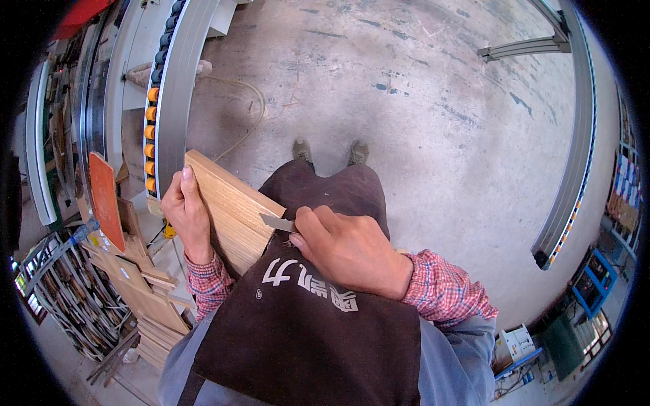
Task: The person repeatedly picks up rectangular wooden boards and runs them through a belt sander, flipping them to sand both sides. The person also uses a utility knife to trim edges on some boards. Finished pieces are stacked on a nearby table.
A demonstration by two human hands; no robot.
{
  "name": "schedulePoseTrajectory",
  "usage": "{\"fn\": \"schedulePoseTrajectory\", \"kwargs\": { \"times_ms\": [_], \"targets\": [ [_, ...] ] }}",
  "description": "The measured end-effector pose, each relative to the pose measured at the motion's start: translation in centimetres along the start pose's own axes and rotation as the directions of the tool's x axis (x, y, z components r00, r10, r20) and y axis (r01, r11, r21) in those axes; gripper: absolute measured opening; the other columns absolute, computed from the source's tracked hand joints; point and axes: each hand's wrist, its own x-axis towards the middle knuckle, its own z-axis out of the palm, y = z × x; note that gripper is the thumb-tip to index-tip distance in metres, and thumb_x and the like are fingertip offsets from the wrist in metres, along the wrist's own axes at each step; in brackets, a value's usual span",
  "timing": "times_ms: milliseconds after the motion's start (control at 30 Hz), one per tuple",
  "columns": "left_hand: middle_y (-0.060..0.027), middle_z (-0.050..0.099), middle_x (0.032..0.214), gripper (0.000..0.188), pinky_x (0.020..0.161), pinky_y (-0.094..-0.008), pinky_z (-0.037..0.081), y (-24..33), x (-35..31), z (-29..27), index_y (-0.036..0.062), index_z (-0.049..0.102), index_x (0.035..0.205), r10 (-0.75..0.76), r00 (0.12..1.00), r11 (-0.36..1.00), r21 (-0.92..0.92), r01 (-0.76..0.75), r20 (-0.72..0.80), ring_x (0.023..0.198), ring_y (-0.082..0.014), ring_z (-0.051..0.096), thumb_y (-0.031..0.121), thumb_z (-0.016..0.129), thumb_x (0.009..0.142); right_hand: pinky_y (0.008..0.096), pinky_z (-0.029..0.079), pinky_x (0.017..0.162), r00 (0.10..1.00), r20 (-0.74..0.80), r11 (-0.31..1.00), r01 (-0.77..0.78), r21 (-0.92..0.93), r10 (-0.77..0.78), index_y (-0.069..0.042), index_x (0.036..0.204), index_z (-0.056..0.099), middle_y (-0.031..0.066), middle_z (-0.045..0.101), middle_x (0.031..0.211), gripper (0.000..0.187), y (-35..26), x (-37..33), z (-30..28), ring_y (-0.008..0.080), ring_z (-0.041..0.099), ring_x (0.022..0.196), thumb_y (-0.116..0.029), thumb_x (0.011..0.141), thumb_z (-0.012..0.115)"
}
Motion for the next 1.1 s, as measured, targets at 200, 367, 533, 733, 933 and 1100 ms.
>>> {"fn": "schedulePoseTrajectory", "kwargs": {
  "times_ms": [200, 367, 533, 733, 933, 1100],
  "targets": [
    [-0.0079, 0.049, 0.062, 0.037, 0.057, -0.0313, 0.038, 0.0, -0.2, 0.0, -0.005, 0.056, 0.079, 0.014, 1.0, 1.0, -0.004, -0.014, -0.01, 0.064, -0.0105, 0.041, 0.025, 0.057, 0.099, 0.0378, 0.049, 0.051, 1.0, -0.003, 1.0, -0.006, 0.01, 0.006, -0.003, 0.098, 0.052, 0.0106, 0.054, 0.073, 0.022, -0.2, -0.1, 0.0, 0.0282, 0.061, 0.058, -0.022, 0.094, 0.062],
    [-0.0078, 0.049, 0.062, 0.036, 0.057, -0.0308, 0.038, -0.2, -0.2, -0.1, -0.0049, 0.057, 0.08, 0.005, 1.0, 1.0, -0.003, -0.005, 0.001, 0.064, -0.0106, 0.042, 0.026, 0.057, 0.099, 0.0383, 0.049, 0.051, 1.0, 0.004, 1.0, -0.016, 0.008, 0.016, -0.003, 0.097, 0.051, 0.0112, 0.054, 0.073, 0.022, -0.3, 0.0, 0.1, 0.0291, 0.061, 0.059, -0.022, 0.094, 0.061],
    [-0.0056, 0.043, 0.061, 0.037, 0.056, -0.0305, 0.036, -1.1, -0.3, 0.3, -0.0032, 0.052, 0.075, 0.019, 0.999, 0.993, -0.115, -0.016, 0.029, 0.064, -0.0101, 0.038, 0.025, 0.058, 0.099, 0.0397, 0.049, 0.051, 0.999, 0.036, 0.999, -0.022, 0.032, 0.021, -0.003, 0.095, 0.051, 0.0119, 0.055, 0.072, 0.021, -0.2, -0.1, 0.1, 0.0304, 0.06, 0.059, -0.021, 0.094, 0.061],
    [-0.0024, 0.033, 0.063, 0.04, 0.055, -0.0305, 0.031, -2.1, -0.5, 2.6, -0.0006, 0.043, 0.071, -0.047, 0.981, 0.981, -0.175, 0.08, 0.188, 0.065, -0.0094, 0.032, 0.024, 0.058, 0.099, 0.042, 0.048, 0.05, 0.998, 0.057, 0.998, 0.002, -0.064, 0.001, -0.003, 0.09, 0.05, 0.0118, 0.055, 0.068, 0.015, 2.4, -1.2, 1.7, 0.0325, 0.059, 0.057, -0.014, 0.088, 0.061],
    [-0.0011, 0.032, 0.065, 0.041, 0.055, -0.0298, 0.03, -3.0, -0.6, 4.2, -0.0001, 0.04, 0.071, -0.037, 0.967, 0.968, -0.231, 0.097, 0.253, 0.065, -0.0094, 0.031, 0.024, 0.058, 0.099, 0.0446, 0.047, 0.051, 0.999, 0.039, 1.0, -0.029, 0.007, 0.029, -0.003, 0.089, 0.049, 0.0138, 0.058, 0.068, 0.014, 3.6, -1.2, 2.8, 0.0354, 0.061, 0.059, -0.013, 0.088, 0.06],
    [-0.0006, 0.034, 0.066, 0.039, 0.056, -0.029, 0.031, -3.7, -0.5, 5.1, 0.0002, 0.041, 0.073, -0.033, 0.956, 0.958, -0.264, 0.113, 0.29, 0.067, -0.0088, 0.032, 0.024, 0.057, 0.099, 0.045, 0.048, 0.052, 1.0, 0.012, 0.997, -0.017, 0.07, 0.016, -0.003, 0.09, 0.049, 0.0151, 0.059, 0.069, 0.015, 4.4, -1.1, 3.6, 0.0366, 0.061, 0.061, -0.014, 0.09, 0.059]
  ]
}}
